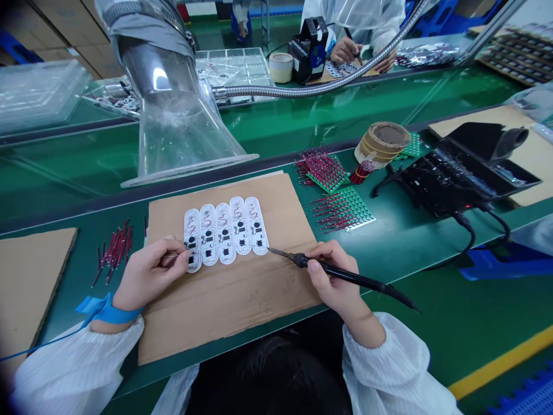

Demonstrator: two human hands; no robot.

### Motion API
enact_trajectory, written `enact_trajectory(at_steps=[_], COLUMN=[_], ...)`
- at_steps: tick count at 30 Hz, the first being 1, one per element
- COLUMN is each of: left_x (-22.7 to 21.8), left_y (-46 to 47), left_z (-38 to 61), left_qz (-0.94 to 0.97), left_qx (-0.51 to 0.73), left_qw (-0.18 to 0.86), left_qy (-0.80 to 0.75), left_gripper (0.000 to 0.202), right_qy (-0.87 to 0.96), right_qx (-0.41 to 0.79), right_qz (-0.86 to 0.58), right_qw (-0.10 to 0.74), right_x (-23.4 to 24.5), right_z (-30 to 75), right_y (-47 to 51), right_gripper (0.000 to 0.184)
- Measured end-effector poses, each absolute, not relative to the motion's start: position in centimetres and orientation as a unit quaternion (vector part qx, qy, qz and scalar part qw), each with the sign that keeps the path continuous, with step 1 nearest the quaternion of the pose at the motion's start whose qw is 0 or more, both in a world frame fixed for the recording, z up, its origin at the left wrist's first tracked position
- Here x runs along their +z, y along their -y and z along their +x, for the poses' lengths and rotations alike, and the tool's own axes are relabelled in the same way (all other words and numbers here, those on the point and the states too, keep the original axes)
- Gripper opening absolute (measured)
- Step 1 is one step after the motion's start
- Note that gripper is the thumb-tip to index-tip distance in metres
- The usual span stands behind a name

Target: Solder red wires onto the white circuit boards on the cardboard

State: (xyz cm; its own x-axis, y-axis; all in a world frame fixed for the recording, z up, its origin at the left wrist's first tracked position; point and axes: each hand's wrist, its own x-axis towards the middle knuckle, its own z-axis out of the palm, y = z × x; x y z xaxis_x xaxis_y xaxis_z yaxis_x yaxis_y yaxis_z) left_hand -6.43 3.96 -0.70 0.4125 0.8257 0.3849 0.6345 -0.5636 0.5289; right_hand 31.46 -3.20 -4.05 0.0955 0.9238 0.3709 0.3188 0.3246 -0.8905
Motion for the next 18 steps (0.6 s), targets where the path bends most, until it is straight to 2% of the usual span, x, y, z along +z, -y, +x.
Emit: enact_trajectory(at_steps=[18], left_x=[-0.62], left_y=[-3.93], left_z=[-6.36], left_qz=[0.824], left_qx=[0.308], left_qw=[0.169], left_qy=[-0.444], left_gripper=[0.016], right_qy=[0.622], right_qx=[0.275], right_qz=[-0.513], right_qw=[0.523], right_x=[-4.01], right_z=[31.44], right_y=[3.2], right_gripper=[0.016])
